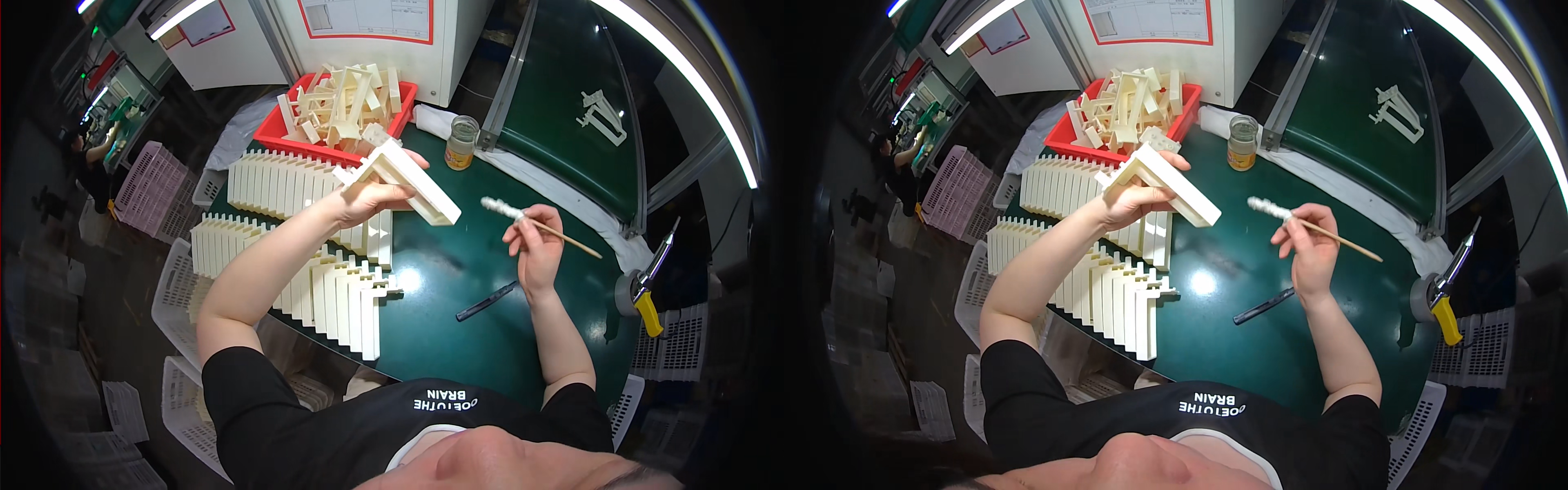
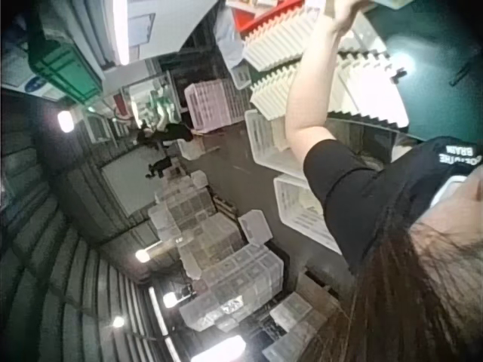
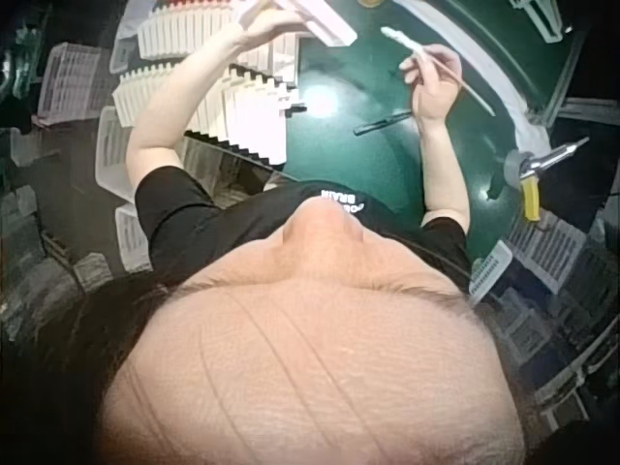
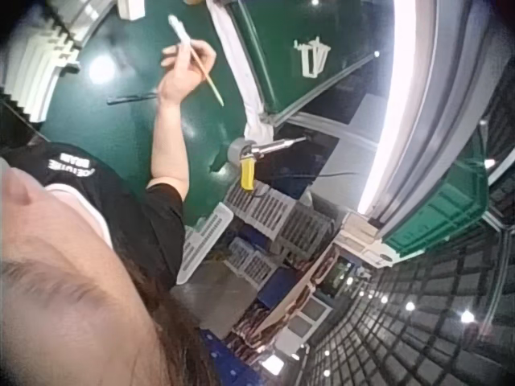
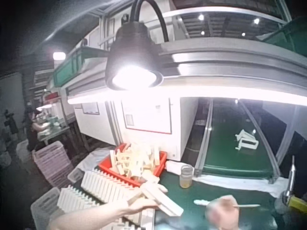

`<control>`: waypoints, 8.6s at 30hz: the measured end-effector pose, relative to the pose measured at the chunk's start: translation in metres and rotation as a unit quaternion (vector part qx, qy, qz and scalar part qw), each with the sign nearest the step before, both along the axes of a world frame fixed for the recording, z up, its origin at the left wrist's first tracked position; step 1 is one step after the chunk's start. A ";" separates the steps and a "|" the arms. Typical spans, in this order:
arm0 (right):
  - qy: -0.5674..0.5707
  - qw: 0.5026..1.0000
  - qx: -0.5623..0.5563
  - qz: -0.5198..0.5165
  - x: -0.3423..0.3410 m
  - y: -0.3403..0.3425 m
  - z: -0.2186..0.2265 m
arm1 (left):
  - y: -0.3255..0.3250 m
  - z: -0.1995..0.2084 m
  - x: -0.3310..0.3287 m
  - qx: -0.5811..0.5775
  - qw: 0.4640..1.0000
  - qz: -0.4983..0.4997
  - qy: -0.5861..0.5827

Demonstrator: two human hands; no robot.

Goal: Assembling, cleaning, and packaging white plastic components at a manual assembly station.

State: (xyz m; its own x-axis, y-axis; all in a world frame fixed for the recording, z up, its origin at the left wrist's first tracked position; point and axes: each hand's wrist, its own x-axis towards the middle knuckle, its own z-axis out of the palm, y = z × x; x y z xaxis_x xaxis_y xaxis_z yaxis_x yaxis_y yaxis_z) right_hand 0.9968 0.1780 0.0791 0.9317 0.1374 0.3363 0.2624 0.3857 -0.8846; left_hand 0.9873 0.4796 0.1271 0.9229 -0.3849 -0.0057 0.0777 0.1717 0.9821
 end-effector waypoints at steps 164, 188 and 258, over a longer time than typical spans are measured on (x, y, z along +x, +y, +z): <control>-0.108 0.703 -0.656 -0.252 -0.149 -0.135 -0.072 | -0.156 -0.155 -0.166 -0.529 0.786 -0.061 0.314; 0.115 0.986 -0.102 0.070 -0.146 -0.035 -0.059 | -0.158 -0.148 -0.164 -0.517 0.769 -0.034 0.374; 0.070 0.958 -0.214 -0.179 -0.134 -0.146 -0.017 | -0.164 -0.140 -0.154 -0.523 0.773 -0.060 0.353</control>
State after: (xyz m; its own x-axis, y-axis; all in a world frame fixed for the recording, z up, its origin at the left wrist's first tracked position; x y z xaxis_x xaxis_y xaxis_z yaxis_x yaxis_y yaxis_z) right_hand 0.8632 0.0315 0.0621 0.9768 -0.1019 0.1882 0.1768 -0.1116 -0.9779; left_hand 0.8332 0.3157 -0.0132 0.7887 -0.6032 -0.1192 0.6088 0.7932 0.0146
